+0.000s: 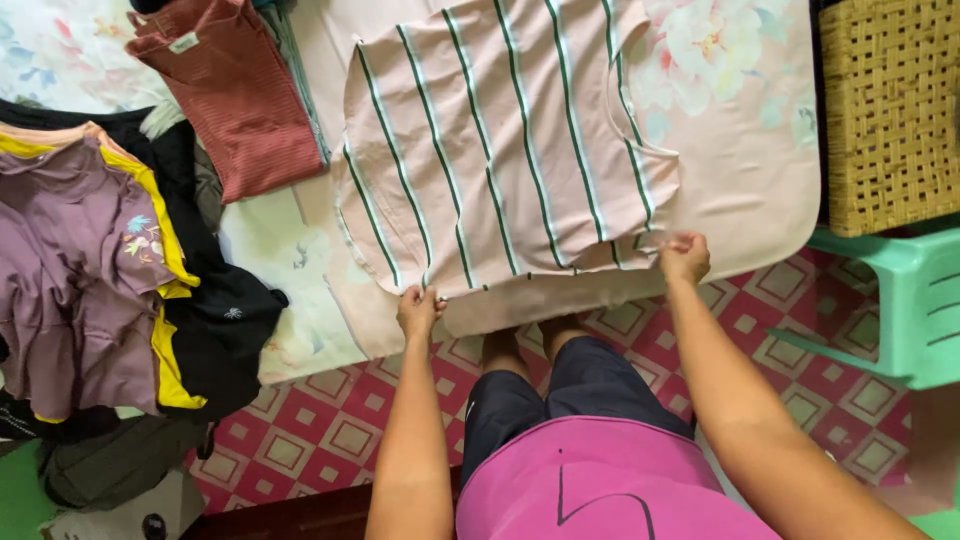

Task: The person folds several shirts on a bed. They pick up a red striped shirt, smooth it, and fold it into a neat rectangle. They repeat the process with a light-colored striped shirt and a purple shirt, placing each folded item on the bed.

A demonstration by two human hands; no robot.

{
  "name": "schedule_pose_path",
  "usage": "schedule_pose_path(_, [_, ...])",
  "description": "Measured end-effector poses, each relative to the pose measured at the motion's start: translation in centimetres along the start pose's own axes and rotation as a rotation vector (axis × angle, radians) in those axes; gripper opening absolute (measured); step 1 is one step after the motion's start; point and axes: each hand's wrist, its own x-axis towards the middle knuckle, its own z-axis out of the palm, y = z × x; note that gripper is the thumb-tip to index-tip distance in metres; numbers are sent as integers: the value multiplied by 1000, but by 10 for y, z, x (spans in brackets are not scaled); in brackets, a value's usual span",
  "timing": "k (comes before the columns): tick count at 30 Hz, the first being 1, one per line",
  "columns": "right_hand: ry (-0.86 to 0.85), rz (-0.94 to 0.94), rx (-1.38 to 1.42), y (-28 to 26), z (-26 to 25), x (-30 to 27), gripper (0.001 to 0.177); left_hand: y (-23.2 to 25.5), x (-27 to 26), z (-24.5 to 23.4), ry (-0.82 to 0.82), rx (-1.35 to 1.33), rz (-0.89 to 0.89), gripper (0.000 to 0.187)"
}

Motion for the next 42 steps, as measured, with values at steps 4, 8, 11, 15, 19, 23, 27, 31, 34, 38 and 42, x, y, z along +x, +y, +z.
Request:
schedule_pose_path(4, [144,-236,83,-4,5,-49,16,-4,-12,1,-53,125,-9,22])
schedule_pose_path(8, [-486,146,683,6,59,-77,22,-17,-11,1,-71,-2,-102,23])
schedule_pose_path(11, [-755,535,1067,7,106,-69,37,-26,-1,-2,-120,-95,-136,23])
schedule_pose_path(15, [-739,827,1330,-36,91,-76,45,-33,3,-6,-191,-161,-152,21])
schedule_pose_path(19, [-642,839,1703,-54,44,-78,48,-29,0,-8,-191,-150,-140,18])
schedule_pose_path(23, [-140,629,1561,-6,32,-67,53,-46,-4,-9,-122,-103,-155,17])
schedule_pose_path(27, [120,764,1195,11,15,-67,51,-42,-22,-7,-60,96,-191,23])
schedule_pose_path(31, [-143,878,1413,54,-5,-54,48,-56,-19,-12,-51,134,-173,23])
schedule_pose_path(34, [208,749,909,59,-17,-73,66,-67,-18,-15,-36,38,-181,21])
schedule_pose_path(38, [101,218,400,36,-10,-74,68,-71,-8,0,47,-190,-260,16])
schedule_pose_path(42, [-273,208,136,7,-9,-66,37,-71,1,-3,-149,-568,-486,27])
